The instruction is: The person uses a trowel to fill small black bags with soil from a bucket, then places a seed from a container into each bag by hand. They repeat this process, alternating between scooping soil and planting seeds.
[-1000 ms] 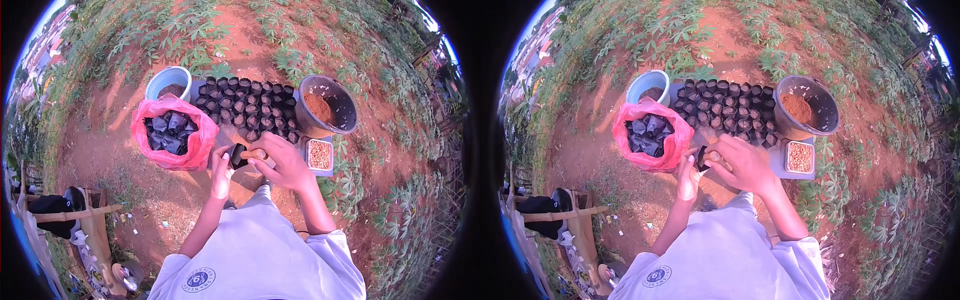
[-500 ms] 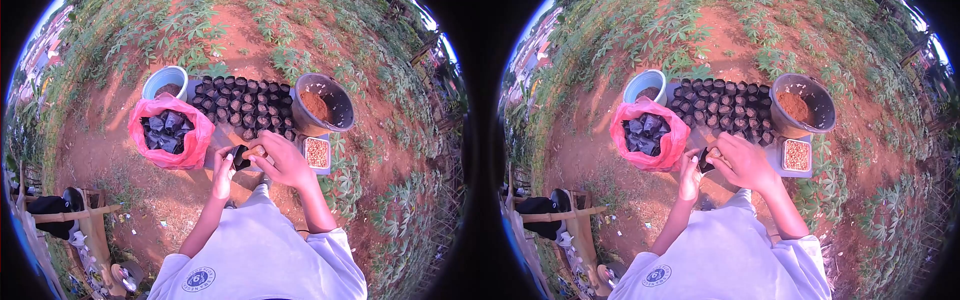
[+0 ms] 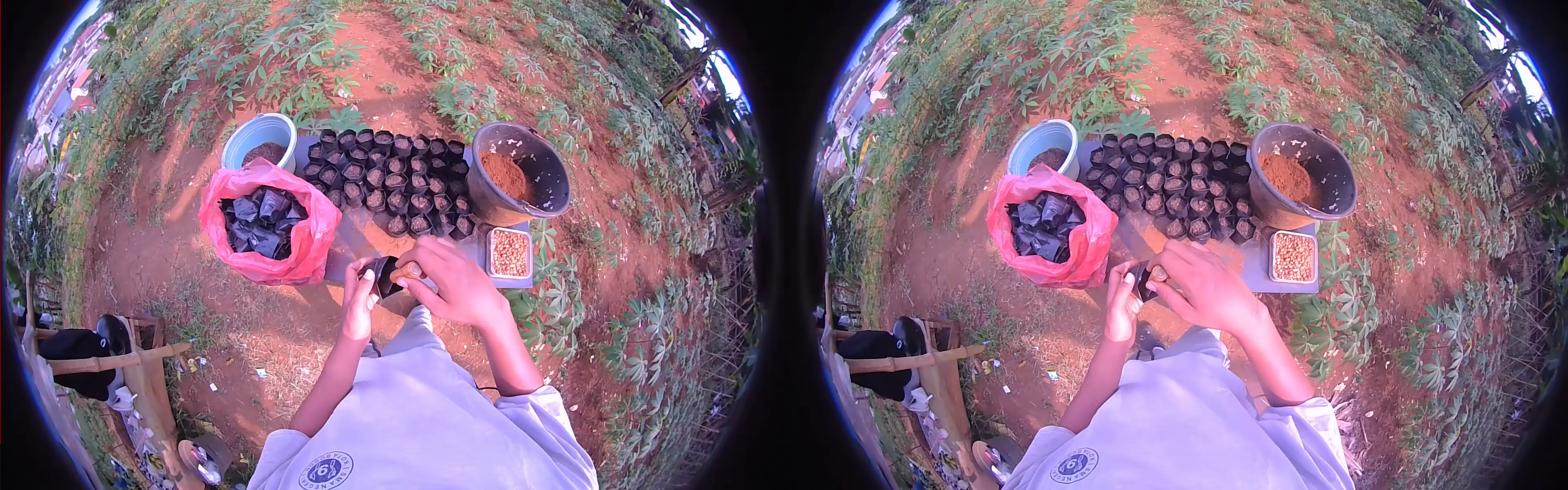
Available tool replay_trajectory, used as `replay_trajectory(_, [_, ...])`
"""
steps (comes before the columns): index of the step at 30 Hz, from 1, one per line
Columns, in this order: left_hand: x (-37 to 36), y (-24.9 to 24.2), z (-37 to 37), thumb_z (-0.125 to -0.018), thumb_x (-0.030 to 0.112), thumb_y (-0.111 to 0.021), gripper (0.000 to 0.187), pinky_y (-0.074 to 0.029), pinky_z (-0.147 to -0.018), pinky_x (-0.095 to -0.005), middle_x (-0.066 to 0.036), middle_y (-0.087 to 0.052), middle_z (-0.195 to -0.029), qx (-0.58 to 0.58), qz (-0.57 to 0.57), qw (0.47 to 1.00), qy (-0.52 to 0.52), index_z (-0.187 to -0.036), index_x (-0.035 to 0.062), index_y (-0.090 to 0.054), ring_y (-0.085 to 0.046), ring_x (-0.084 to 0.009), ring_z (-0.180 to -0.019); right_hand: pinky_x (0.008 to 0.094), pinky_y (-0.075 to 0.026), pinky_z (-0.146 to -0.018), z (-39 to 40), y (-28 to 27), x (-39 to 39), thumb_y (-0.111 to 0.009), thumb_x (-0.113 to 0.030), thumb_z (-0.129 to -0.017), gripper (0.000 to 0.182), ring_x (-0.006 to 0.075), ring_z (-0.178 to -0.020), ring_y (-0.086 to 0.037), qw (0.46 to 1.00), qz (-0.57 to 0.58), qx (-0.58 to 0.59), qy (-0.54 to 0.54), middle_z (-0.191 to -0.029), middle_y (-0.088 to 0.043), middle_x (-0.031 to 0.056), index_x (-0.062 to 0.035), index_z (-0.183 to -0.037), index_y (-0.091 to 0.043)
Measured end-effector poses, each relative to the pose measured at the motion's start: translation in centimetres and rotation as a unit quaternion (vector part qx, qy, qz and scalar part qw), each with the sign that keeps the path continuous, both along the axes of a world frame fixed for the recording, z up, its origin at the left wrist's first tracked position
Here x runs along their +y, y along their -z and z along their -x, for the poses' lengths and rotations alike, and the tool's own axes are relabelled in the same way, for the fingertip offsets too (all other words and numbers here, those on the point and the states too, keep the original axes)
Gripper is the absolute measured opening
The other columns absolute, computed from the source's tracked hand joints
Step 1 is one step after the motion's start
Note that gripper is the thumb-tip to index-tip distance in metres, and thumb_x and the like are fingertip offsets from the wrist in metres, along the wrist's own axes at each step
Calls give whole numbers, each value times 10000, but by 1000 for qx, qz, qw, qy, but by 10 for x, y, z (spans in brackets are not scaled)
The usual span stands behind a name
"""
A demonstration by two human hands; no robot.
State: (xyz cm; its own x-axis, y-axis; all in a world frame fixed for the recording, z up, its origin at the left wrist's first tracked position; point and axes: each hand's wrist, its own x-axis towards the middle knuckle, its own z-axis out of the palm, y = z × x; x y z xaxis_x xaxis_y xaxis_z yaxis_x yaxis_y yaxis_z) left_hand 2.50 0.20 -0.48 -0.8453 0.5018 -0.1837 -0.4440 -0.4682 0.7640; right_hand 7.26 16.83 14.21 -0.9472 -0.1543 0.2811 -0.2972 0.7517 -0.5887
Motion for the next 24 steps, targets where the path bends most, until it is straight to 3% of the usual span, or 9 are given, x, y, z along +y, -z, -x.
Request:
replay_trajectory(6, [3, 6, -1, -1016, 319, -502, 416, -481, -939, -303, -69, -528, -1260, -24, 35, 999, -15, -1346, 80, -422, -572, -148, -1125, 401, -444, -793, -3, -1, 5, -699, -142, -850, 225, 325, -878, -559, 999, 41, -25, 22, -911, -554, 120, -42, -1038, -624])
replay_trajectory(12, [8, 12, 9, -1010, 321, -515, 401, -479, -898, -297, -52, -545, -1231, -32, 80, 996, -16, -1332, 96, -436, -568, -140, -1117, 404, -449, -804, 7, 2, 14, -702, -166, -854, 235, 336, -910, -570, 999, -8, -37, -7, -927, -565, 117, -51, -1049, -639])
replay_trajectory(24, [33, 3, 21, -1009, 280, -510, 364, -519, -880, -299, -85, -556, -1221, -18, 57, 996, -65, -1297, 65, -453, -597, -141, -1088, 396, -440, -792, 25, 1, 38, -704, -167, -855, 230, 315, -874, -561, 999, -16, -21, -31, -921, -565, 105, -58, -1046, -638])
